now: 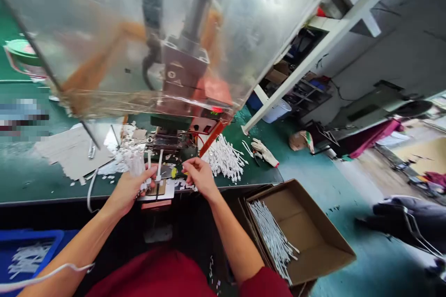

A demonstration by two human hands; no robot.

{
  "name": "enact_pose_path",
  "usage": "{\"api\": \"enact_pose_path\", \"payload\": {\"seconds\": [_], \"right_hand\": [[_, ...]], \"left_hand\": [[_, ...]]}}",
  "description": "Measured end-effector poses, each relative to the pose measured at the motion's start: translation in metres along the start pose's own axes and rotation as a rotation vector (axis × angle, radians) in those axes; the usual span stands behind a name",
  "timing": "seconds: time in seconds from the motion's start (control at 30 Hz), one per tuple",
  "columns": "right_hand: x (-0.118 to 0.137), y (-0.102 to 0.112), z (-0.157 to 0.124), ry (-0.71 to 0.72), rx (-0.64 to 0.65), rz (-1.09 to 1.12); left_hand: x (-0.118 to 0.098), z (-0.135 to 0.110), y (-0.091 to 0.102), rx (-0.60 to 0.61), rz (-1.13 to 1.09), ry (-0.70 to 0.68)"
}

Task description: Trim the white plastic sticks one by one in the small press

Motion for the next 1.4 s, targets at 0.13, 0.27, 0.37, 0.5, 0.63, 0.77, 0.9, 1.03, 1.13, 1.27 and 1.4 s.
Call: {"api": "enact_pose_path", "payload": {"seconds": [0.13, 0.27, 0.37, 0.5, 0.63, 0.77, 0.9, 1.03, 1.13, 1.27, 1.4], "right_hand": [[0.008, 0.139, -0.005, 0.001, -0.381, -0.516], [0.010, 0.233, 0.016, -0.099, -0.533, -0.998], [0.004, 0.255, 0.034, -0.131, -0.500, -1.035], [0.005, 0.255, 0.040, -0.120, -0.497, -1.072], [0.023, 0.251, 0.029, -0.058, -0.562, -1.064], [0.039, 0.220, 0.004, 0.057, -0.538, -0.960], [0.026, 0.145, -0.012, 0.120, -0.260, -0.332], [0.005, 0.033, -0.018, -0.001, 0.086, 0.150], [0.000, -0.029, -0.012, -0.038, 0.166, 0.327], [-0.001, -0.066, 0.006, -0.033, 0.173, 0.404], [-0.002, -0.074, 0.017, -0.033, 0.172, 0.412]], "left_hand": [[0.002, 0.005, -0.003, 0.027, 0.013, -0.032], [-0.001, 0.005, -0.007, 0.012, 0.033, -0.044], [-0.005, 0.005, -0.009, -0.029, 0.069, -0.027], [-0.001, 0.011, -0.004, -0.115, 0.122, 0.064], [0.004, 0.014, 0.000, -0.124, 0.138, 0.065], [0.000, -0.006, 0.004, -0.117, 0.138, 0.013], [-0.009, -0.024, 0.007, -0.082, -0.174, -0.040], [-0.007, -0.024, 0.013, 0.012, -0.407, 0.017], [-0.001, -0.024, 0.018, 0.051, -0.467, 0.028], [0.000, -0.026, 0.021, 0.098, -0.507, 0.008], [0.000, -0.026, 0.024, 0.122, -0.545, 0.000]]}}
Point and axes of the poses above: each hand's wrist, its own z-axis towards the middle knuckle, its own y-axis out of the back of the hand, x = y × z, the point moved 7 cm from there along z, towards the middle knuckle, and after that the axes turned 6 degrees about x, right-handed, at the moved point
